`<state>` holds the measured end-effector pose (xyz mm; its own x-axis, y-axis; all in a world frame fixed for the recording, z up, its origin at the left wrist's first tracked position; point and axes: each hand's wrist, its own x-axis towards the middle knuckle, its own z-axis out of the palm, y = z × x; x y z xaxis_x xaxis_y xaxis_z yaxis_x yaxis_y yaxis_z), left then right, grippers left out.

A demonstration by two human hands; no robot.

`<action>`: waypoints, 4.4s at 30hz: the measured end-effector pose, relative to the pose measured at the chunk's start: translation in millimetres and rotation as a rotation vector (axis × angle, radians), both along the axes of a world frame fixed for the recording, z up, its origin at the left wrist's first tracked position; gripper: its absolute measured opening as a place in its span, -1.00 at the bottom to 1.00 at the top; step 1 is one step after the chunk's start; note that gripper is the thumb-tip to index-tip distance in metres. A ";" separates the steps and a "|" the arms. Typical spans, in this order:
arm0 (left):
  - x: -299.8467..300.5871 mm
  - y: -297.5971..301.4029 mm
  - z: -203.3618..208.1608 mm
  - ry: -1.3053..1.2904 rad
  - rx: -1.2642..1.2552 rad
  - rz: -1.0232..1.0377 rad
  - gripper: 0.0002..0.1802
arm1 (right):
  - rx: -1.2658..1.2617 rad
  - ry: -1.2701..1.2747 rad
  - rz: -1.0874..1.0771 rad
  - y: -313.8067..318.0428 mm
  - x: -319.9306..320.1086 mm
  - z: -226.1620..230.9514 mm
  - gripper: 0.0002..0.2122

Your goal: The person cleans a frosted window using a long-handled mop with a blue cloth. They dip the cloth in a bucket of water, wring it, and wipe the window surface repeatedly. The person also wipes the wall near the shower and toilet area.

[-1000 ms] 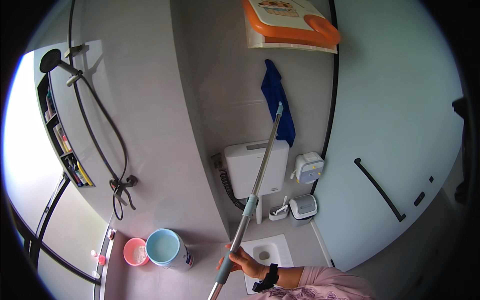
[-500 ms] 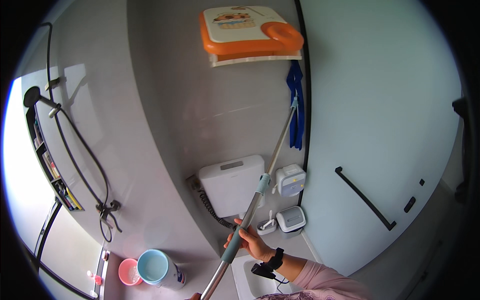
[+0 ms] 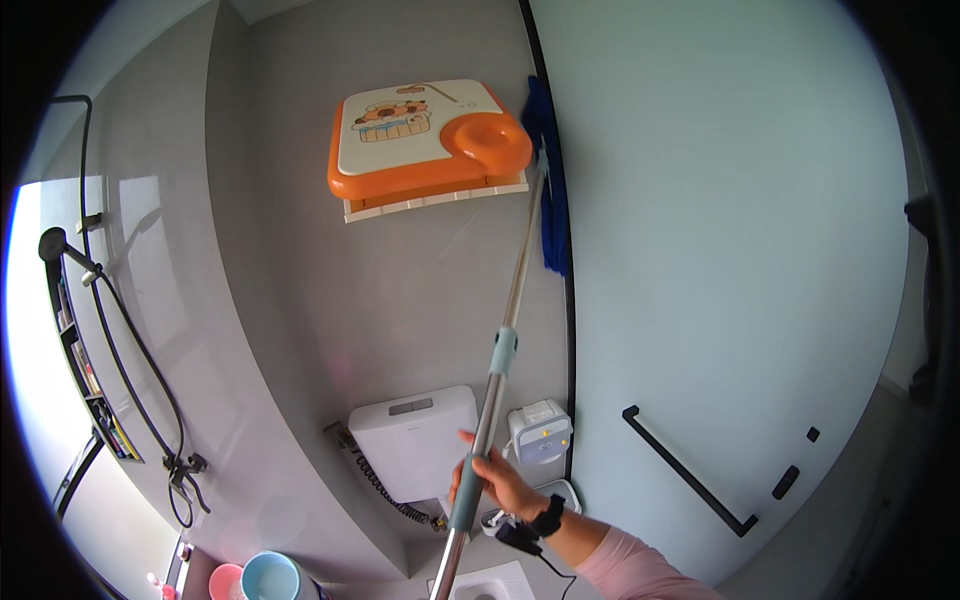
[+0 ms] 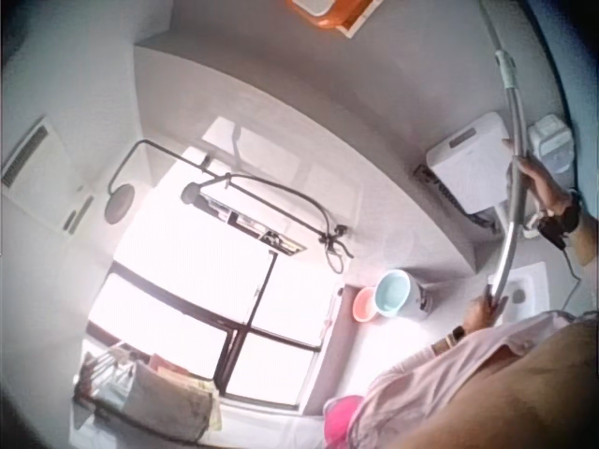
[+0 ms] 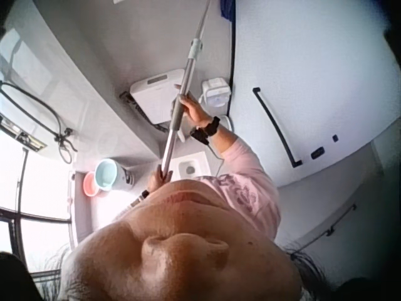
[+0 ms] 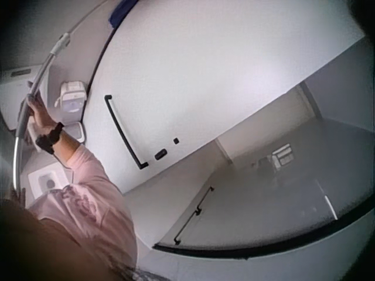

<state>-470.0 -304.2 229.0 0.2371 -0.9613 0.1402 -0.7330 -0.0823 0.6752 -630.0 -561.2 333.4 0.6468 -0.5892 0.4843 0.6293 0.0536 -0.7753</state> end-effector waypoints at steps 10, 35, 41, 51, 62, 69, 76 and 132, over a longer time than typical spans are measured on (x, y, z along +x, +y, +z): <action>-94.3 -109.1 69.7 -0.034 -0.444 -0.284 -0.56 | -0.160 -0.063 -0.093 -86.2 -67.9 110.1 -0.42; 5.8 37.5 -133.2 -0.008 0.431 -0.010 -0.45 | 0.304 0.219 0.602 93.2 31.3 -167.0 -0.32; 30.0 103.2 -143.9 -0.039 0.508 -0.043 -0.53 | 0.557 -0.027 0.096 47.5 40.5 -135.3 -0.40; 99.1 122.6 -143.1 -0.148 0.429 -0.229 -0.66 | 0.855 0.163 -0.362 -11.0 42.1 -178.1 -0.53; 147.7 174.0 -164.8 -0.163 0.376 0.049 -0.70 | 0.877 0.088 -0.244 18.3 122.1 -192.7 -0.56; 199.6 261.4 -187.7 -0.185 0.443 0.216 -0.71 | 0.817 0.033 -0.069 71.7 190.1 -159.8 -0.65; 207.2 320.2 -201.9 -0.144 0.549 0.357 -0.71 | 0.724 0.069 0.115 116.8 246.0 -137.6 -0.58; 143.4 201.4 -198.2 0.121 0.320 0.055 -0.73 | 0.608 0.275 -0.352 62.8 156.6 -135.1 -0.50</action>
